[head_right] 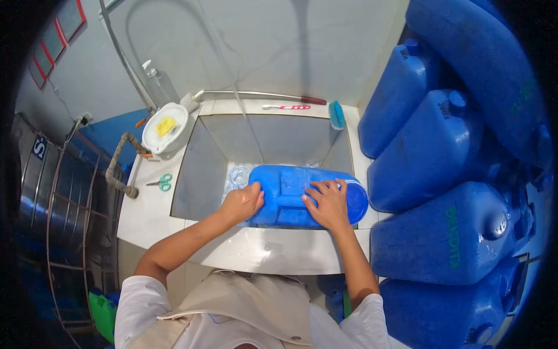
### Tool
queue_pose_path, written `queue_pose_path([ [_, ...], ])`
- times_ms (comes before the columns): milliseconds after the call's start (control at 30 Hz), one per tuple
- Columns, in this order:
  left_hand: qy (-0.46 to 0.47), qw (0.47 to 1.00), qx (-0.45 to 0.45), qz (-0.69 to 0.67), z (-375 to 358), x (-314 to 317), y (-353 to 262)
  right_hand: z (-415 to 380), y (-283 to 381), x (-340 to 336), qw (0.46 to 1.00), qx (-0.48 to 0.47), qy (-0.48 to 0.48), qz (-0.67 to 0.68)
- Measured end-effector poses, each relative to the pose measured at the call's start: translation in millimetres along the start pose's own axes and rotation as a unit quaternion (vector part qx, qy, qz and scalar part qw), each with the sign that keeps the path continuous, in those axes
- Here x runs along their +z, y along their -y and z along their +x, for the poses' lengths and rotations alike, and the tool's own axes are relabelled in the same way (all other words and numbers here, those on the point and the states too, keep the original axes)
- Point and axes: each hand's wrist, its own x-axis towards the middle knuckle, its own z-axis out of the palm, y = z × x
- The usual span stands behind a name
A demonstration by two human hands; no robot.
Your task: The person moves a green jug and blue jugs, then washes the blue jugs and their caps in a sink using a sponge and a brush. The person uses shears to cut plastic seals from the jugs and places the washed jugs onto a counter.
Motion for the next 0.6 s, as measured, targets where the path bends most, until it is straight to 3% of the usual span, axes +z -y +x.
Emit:
queue_pose_path([
  [33,0.028,0.992,-0.114,-0.052,-4,1,-4,-3,3,-1,1.000,0.005,0.001,-0.003],
  [167,0.038,0.994,-0.073,-0.076,-15,-11,11,-8,7,-3,1.000,0.010,0.008,0.011],
  [267,0.035,0.974,-0.107,-0.197,-20,-46,3,14,14,-23,0.986,0.097,0.128,0.044],
  [333,0.051,0.982,0.100,-0.149,-31,-38,9,27,6,-16,0.982,0.094,0.106,0.121],
  [367,0.048,0.983,0.095,-0.149,-32,-33,12,35,3,-13,0.972,0.094,0.083,0.198],
  [433,0.176,0.954,-0.105,-0.220,-25,-34,13,58,10,-18,0.976,0.061,0.084,0.193],
  [467,0.171,0.955,-0.106,-0.217,-22,-35,14,71,10,-19,0.975,0.056,0.108,0.187],
  [533,0.316,0.920,-0.200,-0.114,-17,-54,6,95,12,-18,0.974,0.048,0.130,0.178],
  [567,0.310,0.923,-0.200,-0.112,-17,-53,7,112,13,-17,0.969,0.030,0.153,0.192],
  [600,0.145,0.982,-0.054,-0.109,-24,-46,7,129,14,-13,0.962,0.013,0.177,0.206],
])
